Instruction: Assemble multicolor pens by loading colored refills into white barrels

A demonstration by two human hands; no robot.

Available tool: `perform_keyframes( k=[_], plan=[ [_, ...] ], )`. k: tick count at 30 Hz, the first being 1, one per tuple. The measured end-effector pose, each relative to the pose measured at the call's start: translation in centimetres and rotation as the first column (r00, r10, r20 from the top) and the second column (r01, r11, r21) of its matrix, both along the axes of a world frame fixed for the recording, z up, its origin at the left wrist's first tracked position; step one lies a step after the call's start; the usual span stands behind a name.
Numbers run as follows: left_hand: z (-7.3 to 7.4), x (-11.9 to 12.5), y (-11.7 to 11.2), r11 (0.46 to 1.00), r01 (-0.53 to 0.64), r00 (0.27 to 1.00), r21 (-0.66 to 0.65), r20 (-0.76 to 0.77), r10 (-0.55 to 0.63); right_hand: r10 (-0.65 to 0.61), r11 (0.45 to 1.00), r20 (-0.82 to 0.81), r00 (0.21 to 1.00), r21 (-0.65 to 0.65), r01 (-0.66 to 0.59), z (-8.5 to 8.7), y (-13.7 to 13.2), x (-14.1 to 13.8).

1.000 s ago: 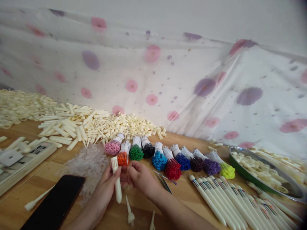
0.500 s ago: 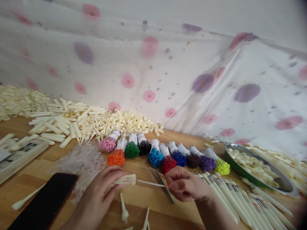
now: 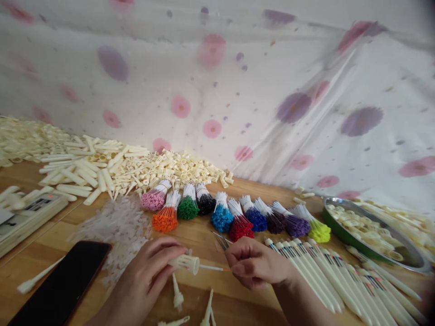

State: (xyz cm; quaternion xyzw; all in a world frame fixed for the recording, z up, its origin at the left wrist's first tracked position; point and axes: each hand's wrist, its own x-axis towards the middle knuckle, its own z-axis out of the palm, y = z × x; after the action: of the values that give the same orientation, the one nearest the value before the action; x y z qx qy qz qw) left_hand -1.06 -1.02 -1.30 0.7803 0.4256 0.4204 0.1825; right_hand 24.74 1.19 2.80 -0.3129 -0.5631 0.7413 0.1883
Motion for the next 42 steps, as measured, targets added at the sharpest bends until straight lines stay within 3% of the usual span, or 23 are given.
perform_keyframes(
  k=[14,20,32,35,39,42],
  plan=[
    [0.1,0.2,0.0,1.000,-0.003,0.999,0.014,-0.042,0.004,-0.026,0.999,0.008,1.000,-0.022,0.026,-0.2,0.1,-0.5],
    [0.1,-0.1,0.2,0.997,0.074,0.987,0.032,-0.145,-0.069,0.008,1.000,0.017,1.000,-0.016,-0.008,-0.1,-0.1,-1.0],
    [0.0,0.3,-0.1,1.000,0.014,0.997,-0.021,-0.080,-0.015,0.022,0.984,0.142,0.990,0.174,-0.047,1.0,-0.6,-1.2],
    [-0.1,0.6,-0.4,0.997,0.074,0.991,-0.009,-0.110,-0.074,-0.021,0.964,0.185,0.983,0.264,-0.029,1.2,-0.9,-1.6],
    [-0.3,0.8,-0.6,0.997,0.074,0.991,0.012,-0.109,-0.072,-0.012,0.974,0.240,0.971,0.220,-0.042,1.0,-1.3,-2.5],
    [-0.3,0.7,-0.5,0.998,0.059,0.994,0.021,-0.098,-0.056,-0.044,0.969,0.177,0.983,0.245,-0.001,0.8,-1.5,-2.9]
  ],
)
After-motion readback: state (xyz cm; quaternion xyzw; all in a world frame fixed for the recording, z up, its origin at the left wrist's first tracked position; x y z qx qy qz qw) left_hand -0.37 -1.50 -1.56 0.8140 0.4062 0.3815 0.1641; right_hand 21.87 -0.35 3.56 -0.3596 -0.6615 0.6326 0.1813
